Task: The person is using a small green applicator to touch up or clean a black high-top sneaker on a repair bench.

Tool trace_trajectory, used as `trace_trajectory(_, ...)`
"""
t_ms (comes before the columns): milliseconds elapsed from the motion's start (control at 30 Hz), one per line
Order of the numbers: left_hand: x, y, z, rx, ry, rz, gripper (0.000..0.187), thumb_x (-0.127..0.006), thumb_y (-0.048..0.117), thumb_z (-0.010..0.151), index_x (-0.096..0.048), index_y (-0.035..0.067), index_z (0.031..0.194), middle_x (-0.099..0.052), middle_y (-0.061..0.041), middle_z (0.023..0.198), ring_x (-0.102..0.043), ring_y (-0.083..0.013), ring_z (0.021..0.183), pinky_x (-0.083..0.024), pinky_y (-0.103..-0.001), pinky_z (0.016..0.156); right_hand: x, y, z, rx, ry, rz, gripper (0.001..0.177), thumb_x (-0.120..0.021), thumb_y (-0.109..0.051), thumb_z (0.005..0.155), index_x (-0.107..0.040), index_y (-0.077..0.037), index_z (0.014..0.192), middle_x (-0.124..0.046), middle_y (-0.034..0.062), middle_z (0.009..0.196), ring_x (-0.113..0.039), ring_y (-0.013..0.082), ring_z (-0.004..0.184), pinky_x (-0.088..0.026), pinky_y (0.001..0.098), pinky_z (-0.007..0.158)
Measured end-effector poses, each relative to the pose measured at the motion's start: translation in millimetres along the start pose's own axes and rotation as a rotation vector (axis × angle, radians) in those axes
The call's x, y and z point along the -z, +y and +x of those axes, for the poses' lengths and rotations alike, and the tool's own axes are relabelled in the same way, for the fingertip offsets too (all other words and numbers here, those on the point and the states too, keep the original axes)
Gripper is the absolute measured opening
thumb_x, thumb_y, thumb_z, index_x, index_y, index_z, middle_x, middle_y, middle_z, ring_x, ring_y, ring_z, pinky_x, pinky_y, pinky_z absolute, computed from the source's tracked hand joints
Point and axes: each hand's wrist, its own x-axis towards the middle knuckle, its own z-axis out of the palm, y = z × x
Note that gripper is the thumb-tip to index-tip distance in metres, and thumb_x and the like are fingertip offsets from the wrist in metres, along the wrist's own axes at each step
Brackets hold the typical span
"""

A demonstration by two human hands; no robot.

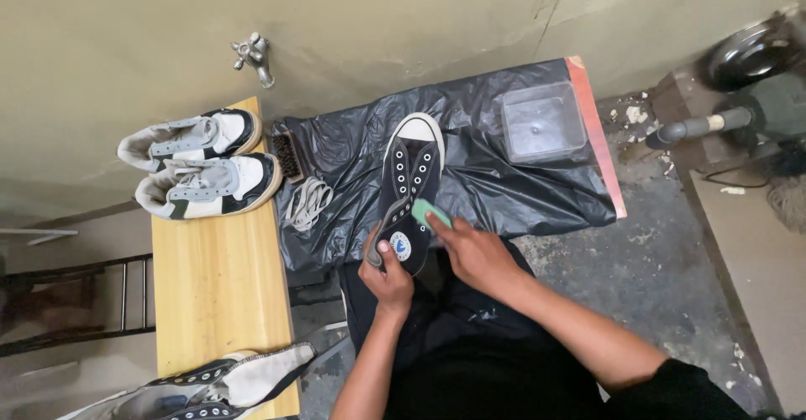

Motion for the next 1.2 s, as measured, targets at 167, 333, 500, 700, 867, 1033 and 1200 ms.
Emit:
trace_trajectory(167, 0, -1, -1, -0.021, 0.003, -0.011, 0.033, -0.053, 0.022, 0.103, -0.073, -0.004, 0.11, -0.075, -0.026, 0.099, -0.073, -0.0423, 0.097, -0.056, -0.045, 0.085, 36, 9, 18, -0.066, -0.095, 0.143, 0.043, -0.049, -0.026, 0.1, -0.062, -0.023, 0.14, -0.07, 0.0195, 0.093, -0.069, 0.0499, 0.084, -0.056, 0.057, 0.069)
trace_trajectory(333, 0, 6, -2, -0.041, 0.001, 0.013, 0.035, -0.052, 0.023, 0.103, -0.074, -0.003, 0.112, -0.076, -0.026, 0.1, -0.073, -0.0428, 0.097, -0.056, -0.045, 0.083, 29, 41, 85, -0.082, 0.144, -0.13, 0.045, -0.047, -0.031, 0.103, -0.055, -0.03, 0.147, -0.064, 0.014, 0.095, -0.069, 0.0459, 0.077, -0.057, 0.0566, 0.07)
trace_trajectory(500, 2, -4, -5, 0.012, 0.019, 0.057, 0.03, -0.057, 0.02, 0.1, -0.076, -0.001, 0.111, -0.078, -0.02, 0.095, -0.075, -0.0383, 0.088, -0.058, -0.041, 0.078, -10, 28, 65, -0.035, 0.105, -0.357, 0.056, -0.04, -0.015, 0.097, -0.045, -0.028, 0.152, -0.056, 0.0084, 0.092, -0.071, 0.0381, 0.06, -0.058, 0.0534, 0.058)
trace_trajectory(700, 1, -4, -3, -0.015, 0.008, -0.015, 0.034, -0.053, 0.023, 0.103, -0.074, -0.001, 0.114, -0.076, -0.025, 0.1, -0.073, -0.0426, 0.097, -0.057, -0.046, 0.083, -26, -5, -7, -0.07, 0.044, -0.107, 0.053, -0.044, -0.022, 0.097, -0.05, -0.025, 0.15, -0.062, 0.0129, 0.095, -0.069, 0.0469, 0.066, -0.058, 0.0543, 0.057)
trace_trajectory(867, -2, -4, -2, -0.015, 0.013, -0.011, 0.036, -0.052, 0.023, 0.103, -0.075, -0.002, 0.115, -0.076, -0.024, 0.104, -0.073, -0.0416, 0.1, -0.057, -0.045, 0.087, 23, -8, -13, -0.157, -0.106, 0.436, 0.041, -0.054, -0.018, 0.098, -0.066, -0.013, 0.137, -0.07, 0.0246, 0.11, -0.065, 0.0496, 0.101, -0.054, 0.0561, 0.082)
trace_trajectory(1033, 3, -17, -9, -0.031, -0.022, -0.012, 0.037, -0.053, 0.026, 0.101, -0.074, 0.0, 0.116, -0.077, -0.022, 0.108, -0.073, -0.0387, 0.101, -0.056, -0.043, 0.09, 20, 37, 45, -0.135, 0.104, 0.372, 0.044, -0.055, -0.017, 0.1, -0.062, -0.017, 0.143, -0.07, 0.0157, 0.129, -0.064, 0.0405, 0.118, -0.052, 0.0502, 0.097)
trace_trajectory(1200, 4, 5, 7, -0.061, -0.15, -0.137, 0.047, -0.048, 0.025, 0.101, -0.064, -0.006, 0.132, -0.069, -0.027, 0.128, -0.064, -0.0411, 0.121, -0.049, -0.046, 0.104, -33, 12, 31, -0.125, 0.159, 0.051, 0.049, -0.048, -0.023, 0.103, -0.05, -0.024, 0.152, -0.068, 0.019, 0.097, -0.068, 0.0485, 0.086, -0.056, 0.0564, 0.071)
